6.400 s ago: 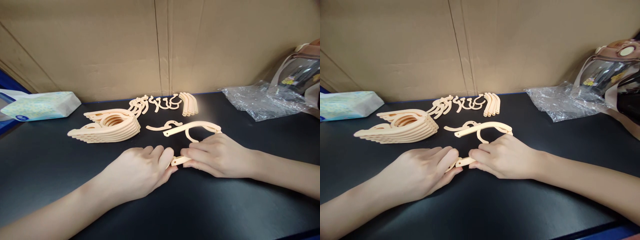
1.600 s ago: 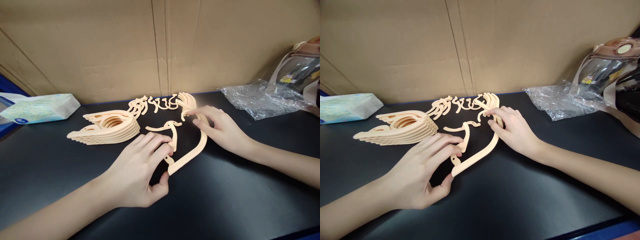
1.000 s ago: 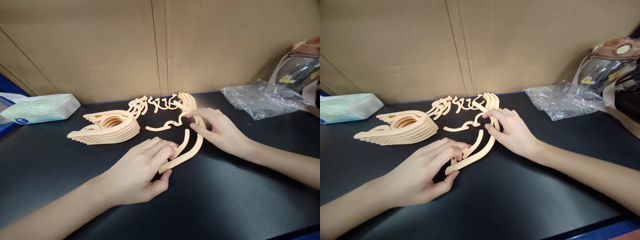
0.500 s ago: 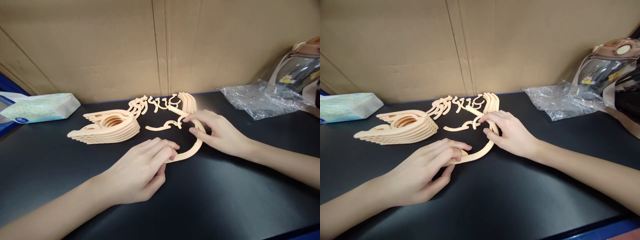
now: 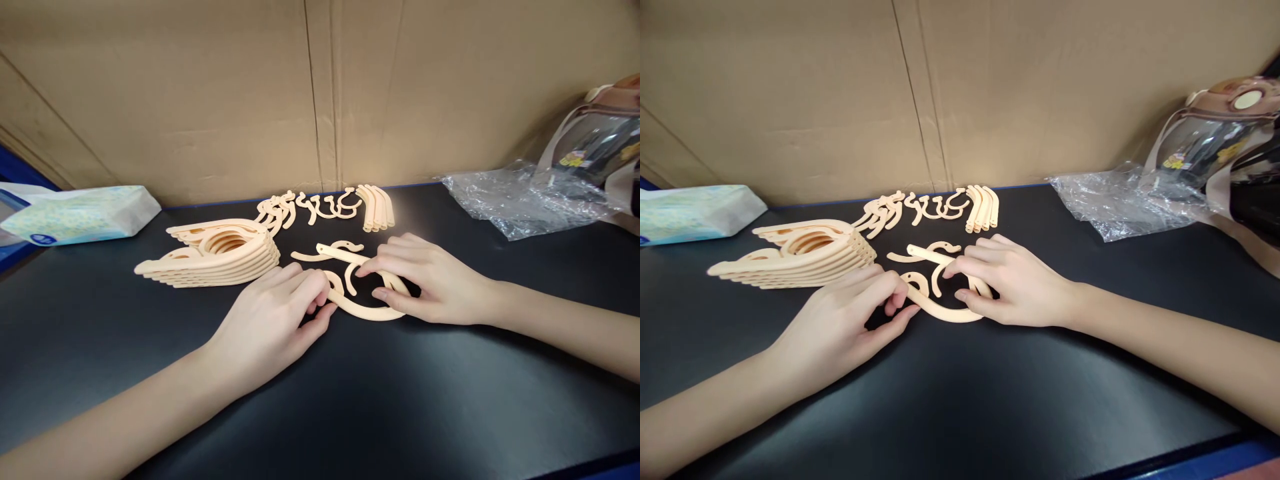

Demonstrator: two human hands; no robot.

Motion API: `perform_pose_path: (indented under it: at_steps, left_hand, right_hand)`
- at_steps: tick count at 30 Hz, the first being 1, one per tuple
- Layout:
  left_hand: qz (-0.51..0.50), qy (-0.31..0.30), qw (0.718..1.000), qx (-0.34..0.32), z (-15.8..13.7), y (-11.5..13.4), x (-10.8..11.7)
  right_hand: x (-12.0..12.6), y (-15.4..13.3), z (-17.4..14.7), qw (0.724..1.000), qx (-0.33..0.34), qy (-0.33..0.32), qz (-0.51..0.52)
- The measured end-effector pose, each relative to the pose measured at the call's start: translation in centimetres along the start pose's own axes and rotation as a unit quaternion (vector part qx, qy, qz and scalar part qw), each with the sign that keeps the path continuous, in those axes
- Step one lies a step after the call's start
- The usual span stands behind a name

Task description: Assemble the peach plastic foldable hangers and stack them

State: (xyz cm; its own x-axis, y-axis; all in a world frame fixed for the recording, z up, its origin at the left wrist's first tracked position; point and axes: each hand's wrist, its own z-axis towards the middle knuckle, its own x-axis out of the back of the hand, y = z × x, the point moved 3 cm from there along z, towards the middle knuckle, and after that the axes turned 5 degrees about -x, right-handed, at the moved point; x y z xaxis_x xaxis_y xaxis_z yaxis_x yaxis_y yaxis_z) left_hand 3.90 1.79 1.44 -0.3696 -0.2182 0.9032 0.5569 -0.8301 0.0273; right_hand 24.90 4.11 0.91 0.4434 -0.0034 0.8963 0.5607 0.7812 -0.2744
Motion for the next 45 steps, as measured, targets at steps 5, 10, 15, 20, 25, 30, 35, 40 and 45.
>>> perform_pose_path:
  at_steps: [5,10,15,20,25,30,35,40,45]
  left_hand:
    - [-0.02,-0.021,0.999,0.023,0.0,-0.1,-0.1]
    - [-0.079,-0.02,0.996,0.035,-0.2,-0.2,-0.2]
    - [-0.065,-0.009,0.995,0.077,-0.4,-0.3,-0.1]
    - [-0.069,-0.021,0.991,0.108,-0.2,-0.1,-0.1]
    - [-0.078,-0.022,0.988,0.129,-0.2,-0.2,0.0]
    - [-0.084,-0.023,0.987,0.136,-0.4,-0.3,0.0]
    - [-0.065,-0.002,0.996,0.068,-0.3,0.1,0.3]
    - [0.007,0.025,0.999,-0.02,-0.2,0.5,0.8]
    - [0.09,-0.034,0.992,-0.082,-0.4,0.8,0.8]
  right_hand:
    - [0.1,-0.2,0.0,1.0,0.015,0.001,0.018]
    - [0.3,-1.1,-0.1,0.996,0.085,0.004,0.017]
    - [0.0,-3.6,-0.7,0.979,0.186,-0.007,-0.088]
    - [-0.1,-5.3,-1.0,0.967,0.219,0.01,-0.129]
    - [-0.1,-5.3,-1.2,0.968,0.217,0.028,-0.122]
    - [0.3,-3.6,-0.8,0.976,0.164,0.073,-0.127]
    - [0.4,-0.1,-0.1,0.989,0.033,0.078,-0.122]
    - [0.1,0.9,0.0,0.994,0.012,0.045,-0.096]
    - [0.7,0.0,-0.1,0.989,0.023,0.078,-0.126]
